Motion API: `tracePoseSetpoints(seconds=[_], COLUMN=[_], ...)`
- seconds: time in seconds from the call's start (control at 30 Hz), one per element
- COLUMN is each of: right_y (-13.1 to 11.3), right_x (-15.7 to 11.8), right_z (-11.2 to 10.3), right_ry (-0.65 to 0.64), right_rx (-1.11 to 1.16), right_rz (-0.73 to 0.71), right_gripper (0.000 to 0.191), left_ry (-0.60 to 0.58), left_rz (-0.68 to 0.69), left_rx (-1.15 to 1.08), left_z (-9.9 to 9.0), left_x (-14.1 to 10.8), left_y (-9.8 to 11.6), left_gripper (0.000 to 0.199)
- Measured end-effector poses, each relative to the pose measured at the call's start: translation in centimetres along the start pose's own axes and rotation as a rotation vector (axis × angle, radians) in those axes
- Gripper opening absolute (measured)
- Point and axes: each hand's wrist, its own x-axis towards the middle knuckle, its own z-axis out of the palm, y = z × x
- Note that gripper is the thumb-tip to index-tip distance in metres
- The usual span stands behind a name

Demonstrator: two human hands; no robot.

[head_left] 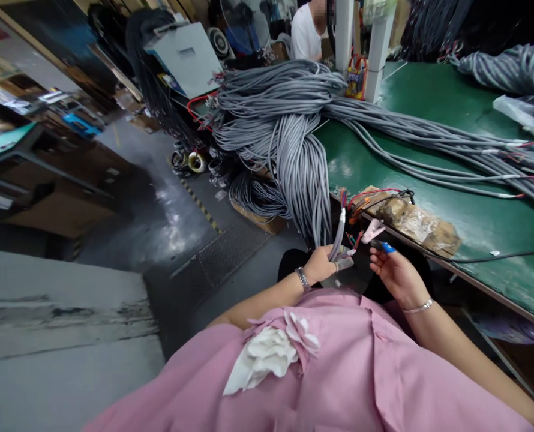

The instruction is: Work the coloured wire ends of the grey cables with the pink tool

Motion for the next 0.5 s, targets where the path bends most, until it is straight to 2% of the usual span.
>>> tracePoseSetpoints(seconds=[0.1, 0.2, 0.3, 0.37, 0.43, 0.47, 0.5], right_y=[0.4, 1.1, 2.9, 4.6, 6.3, 6.9, 7.2], right_x=[-0.6, -1.3, -1.3, -0.6, 0.7, 1.4, 2.2], right_z=[-1.2, -1.3, 0.1, 1.6, 3.0, 3.5, 3.9], right_ry=[0.028, -0.016, -0.208, -0.445, -0.633, -0.608, -0.56], right_rx=[-0.057, -0.184, -0.383, -0.551, -0.87, -1.109, -1.213], right_rz=[-0.015, -0.04, -0.044, 0.001, 0.043, 0.006, -0.022], right_gripper=[0.017, 0.018, 0.023, 0.028, 0.03, 0.027, 0.023], left_ry=[-0.064, -0.032, 0.012, 0.026, 0.035, 0.035, 0.033], left_rz=[0.02, 0.032, 0.05, 0.058, 0.064, 0.067, 0.07], left_rx=[-0.071, -0.212, -0.318, -0.344, -0.354, -0.359, -0.365], left_z=[-0.4, -1.1, -1.8, -2.3, -2.7, -2.9, -3.0], left_x=[0.1, -0.6, -1.7, -2.4, -3.0, -3.3, -3.5], left_y=[-0.4, 0.1, 0.9, 1.6, 2.3, 2.7, 2.9], left_gripper=[0.044, 0.043, 0.041, 0.04, 0.04, 0.041, 0.041])
